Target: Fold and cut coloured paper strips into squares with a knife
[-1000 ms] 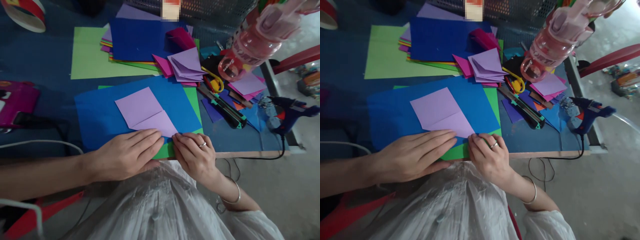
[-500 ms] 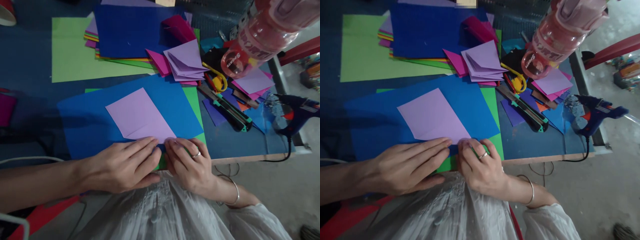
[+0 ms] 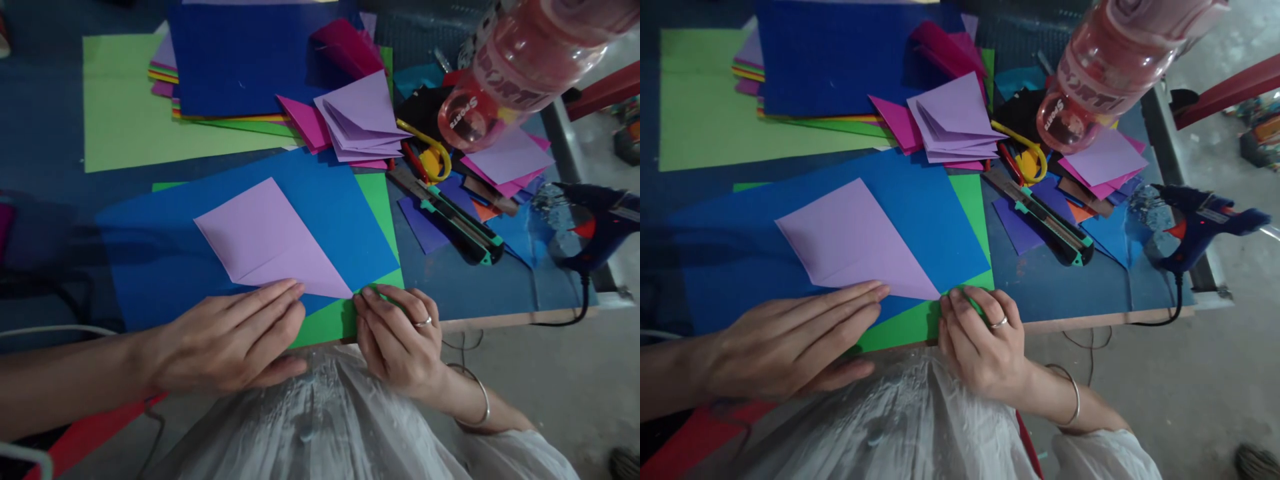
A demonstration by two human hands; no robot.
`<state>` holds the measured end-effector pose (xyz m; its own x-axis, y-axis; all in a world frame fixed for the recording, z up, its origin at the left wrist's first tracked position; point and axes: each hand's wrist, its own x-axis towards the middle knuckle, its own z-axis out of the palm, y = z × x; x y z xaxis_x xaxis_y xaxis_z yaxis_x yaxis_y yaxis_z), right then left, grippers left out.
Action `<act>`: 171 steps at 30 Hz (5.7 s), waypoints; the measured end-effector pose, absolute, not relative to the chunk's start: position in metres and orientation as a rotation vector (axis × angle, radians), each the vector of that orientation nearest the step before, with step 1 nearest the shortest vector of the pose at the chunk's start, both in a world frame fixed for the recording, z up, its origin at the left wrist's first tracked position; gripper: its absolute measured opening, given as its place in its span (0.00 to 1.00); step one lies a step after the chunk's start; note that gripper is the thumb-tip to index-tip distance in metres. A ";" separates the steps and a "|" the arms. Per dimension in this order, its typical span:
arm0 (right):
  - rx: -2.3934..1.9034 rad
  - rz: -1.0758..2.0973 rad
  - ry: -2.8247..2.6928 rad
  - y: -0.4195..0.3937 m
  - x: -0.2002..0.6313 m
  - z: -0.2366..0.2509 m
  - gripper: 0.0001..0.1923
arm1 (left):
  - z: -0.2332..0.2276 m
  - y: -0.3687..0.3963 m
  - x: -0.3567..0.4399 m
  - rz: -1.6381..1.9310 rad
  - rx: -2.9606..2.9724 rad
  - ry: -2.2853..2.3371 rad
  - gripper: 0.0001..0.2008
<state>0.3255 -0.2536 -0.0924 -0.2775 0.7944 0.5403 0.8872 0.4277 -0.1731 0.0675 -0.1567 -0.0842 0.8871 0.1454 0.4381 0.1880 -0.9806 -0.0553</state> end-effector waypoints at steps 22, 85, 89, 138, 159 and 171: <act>-1.526 0.068 -2.235 -0.221 0.325 -0.068 0.13 | -0.074 -0.154 0.072 -0.826 -2.960 -0.315 0.18; -1.487 0.661 -2.041 -0.130 0.316 -0.076 0.13 | -0.027 -0.056 0.060 -1.695 -2.981 -1.988 0.15; -1.509 0.647 -1.949 -0.131 0.315 -0.068 0.27 | -0.028 -0.055 0.059 -1.812 -2.902 -1.996 0.15; -1.295 1.406 -1.491 -0.134 0.309 -0.060 0.20 | -0.051 -0.080 0.076 -1.664 -3.331 -2.646 0.15; -1.226 1.466 -1.509 -0.143 0.305 -0.062 0.21 | -0.065 -0.095 0.089 -1.754 -3.736 -1.979 0.17; -1.297 1.245 -1.661 -0.130 0.317 -0.055 0.25 | -0.040 -0.078 0.075 -2.064 -3.237 -2.366 0.15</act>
<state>0.3173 -0.1297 -0.0555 -0.2720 0.9614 -0.0425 0.3107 0.0460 -0.9494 0.0752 -0.0783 -0.0396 0.4174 0.9008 -0.1192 0.0043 0.1292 0.9916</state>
